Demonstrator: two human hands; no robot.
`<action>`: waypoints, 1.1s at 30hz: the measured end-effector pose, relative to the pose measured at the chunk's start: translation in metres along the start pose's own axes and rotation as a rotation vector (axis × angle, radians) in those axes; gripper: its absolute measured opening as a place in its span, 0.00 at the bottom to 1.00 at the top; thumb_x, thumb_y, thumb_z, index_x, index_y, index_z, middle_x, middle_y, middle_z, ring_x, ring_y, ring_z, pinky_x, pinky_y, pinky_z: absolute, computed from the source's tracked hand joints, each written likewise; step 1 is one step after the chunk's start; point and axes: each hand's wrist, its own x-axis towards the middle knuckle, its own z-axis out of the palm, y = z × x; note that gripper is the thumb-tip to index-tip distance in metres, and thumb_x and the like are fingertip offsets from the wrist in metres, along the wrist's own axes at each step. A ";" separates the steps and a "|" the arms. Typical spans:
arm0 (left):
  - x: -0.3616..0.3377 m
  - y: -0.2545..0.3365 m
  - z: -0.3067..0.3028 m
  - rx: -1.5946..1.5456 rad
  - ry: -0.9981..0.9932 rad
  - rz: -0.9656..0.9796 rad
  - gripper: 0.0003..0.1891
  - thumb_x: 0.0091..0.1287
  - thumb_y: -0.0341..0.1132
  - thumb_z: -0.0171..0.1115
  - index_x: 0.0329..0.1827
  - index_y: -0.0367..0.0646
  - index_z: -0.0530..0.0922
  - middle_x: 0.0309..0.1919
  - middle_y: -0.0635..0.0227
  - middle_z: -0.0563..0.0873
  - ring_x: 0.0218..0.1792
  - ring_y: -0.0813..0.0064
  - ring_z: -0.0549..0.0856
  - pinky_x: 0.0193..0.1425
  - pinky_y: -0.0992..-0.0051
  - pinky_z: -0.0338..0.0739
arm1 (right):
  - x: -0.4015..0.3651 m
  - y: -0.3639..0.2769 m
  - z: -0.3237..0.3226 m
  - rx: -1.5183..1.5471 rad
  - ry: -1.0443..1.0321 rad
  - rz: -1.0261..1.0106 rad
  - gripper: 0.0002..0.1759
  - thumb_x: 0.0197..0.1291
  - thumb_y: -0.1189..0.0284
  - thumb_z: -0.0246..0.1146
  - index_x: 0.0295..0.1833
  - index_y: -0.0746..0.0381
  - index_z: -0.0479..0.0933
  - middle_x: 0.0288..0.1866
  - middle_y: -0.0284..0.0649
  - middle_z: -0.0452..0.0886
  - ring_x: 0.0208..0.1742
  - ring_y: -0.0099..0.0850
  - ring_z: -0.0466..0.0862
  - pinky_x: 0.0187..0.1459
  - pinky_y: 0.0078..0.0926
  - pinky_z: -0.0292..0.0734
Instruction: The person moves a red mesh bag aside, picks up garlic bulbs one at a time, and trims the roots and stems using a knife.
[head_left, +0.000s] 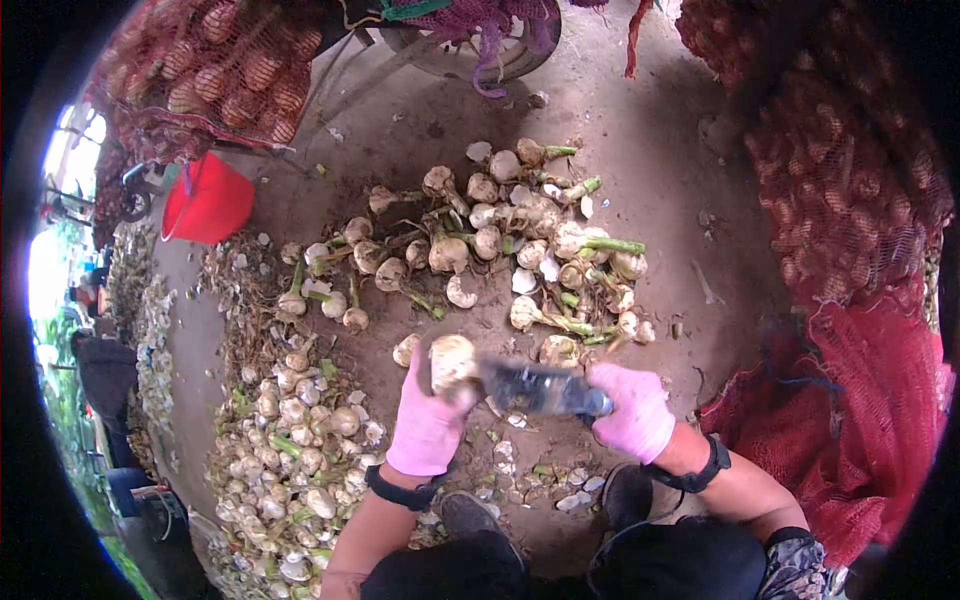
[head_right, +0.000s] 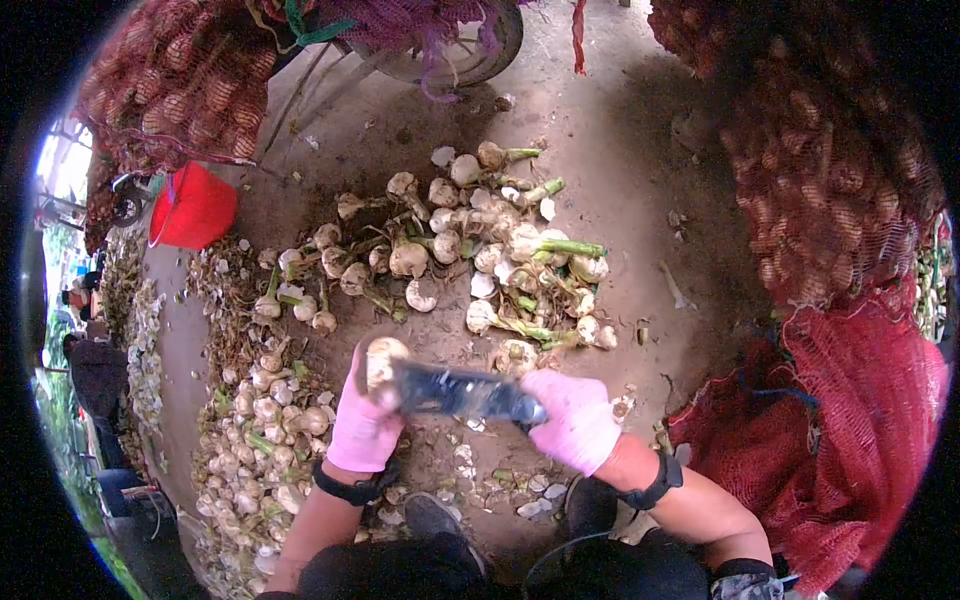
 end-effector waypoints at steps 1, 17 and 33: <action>-0.001 -0.002 -0.003 -0.002 -0.002 0.001 0.37 0.50 0.37 0.73 0.63 0.41 0.66 0.48 0.63 0.80 0.49 0.66 0.82 0.52 0.67 0.80 | -0.001 -0.004 0.002 -0.022 -0.032 -0.019 0.14 0.42 0.75 0.64 0.39 0.55 0.76 0.32 0.43 0.79 0.35 0.46 0.82 0.35 0.41 0.76; -0.019 -0.008 0.003 -0.521 0.019 -0.375 0.20 0.63 0.48 0.46 0.49 0.43 0.74 0.43 0.62 0.81 0.49 0.64 0.81 0.57 0.61 0.75 | 0.018 0.060 -0.003 -0.136 0.056 0.393 0.11 0.51 0.72 0.60 0.42 0.54 0.79 0.33 0.49 0.82 0.37 0.49 0.83 0.39 0.44 0.78; 0.121 -0.081 0.002 1.687 -0.384 0.170 0.37 0.51 0.30 0.65 0.68 0.49 0.64 0.67 0.43 0.64 0.64 0.45 0.70 0.68 0.63 0.68 | 0.004 0.075 -0.006 0.017 0.145 0.346 0.13 0.51 0.65 0.68 0.39 0.60 0.76 0.28 0.52 0.79 0.33 0.53 0.81 0.34 0.44 0.75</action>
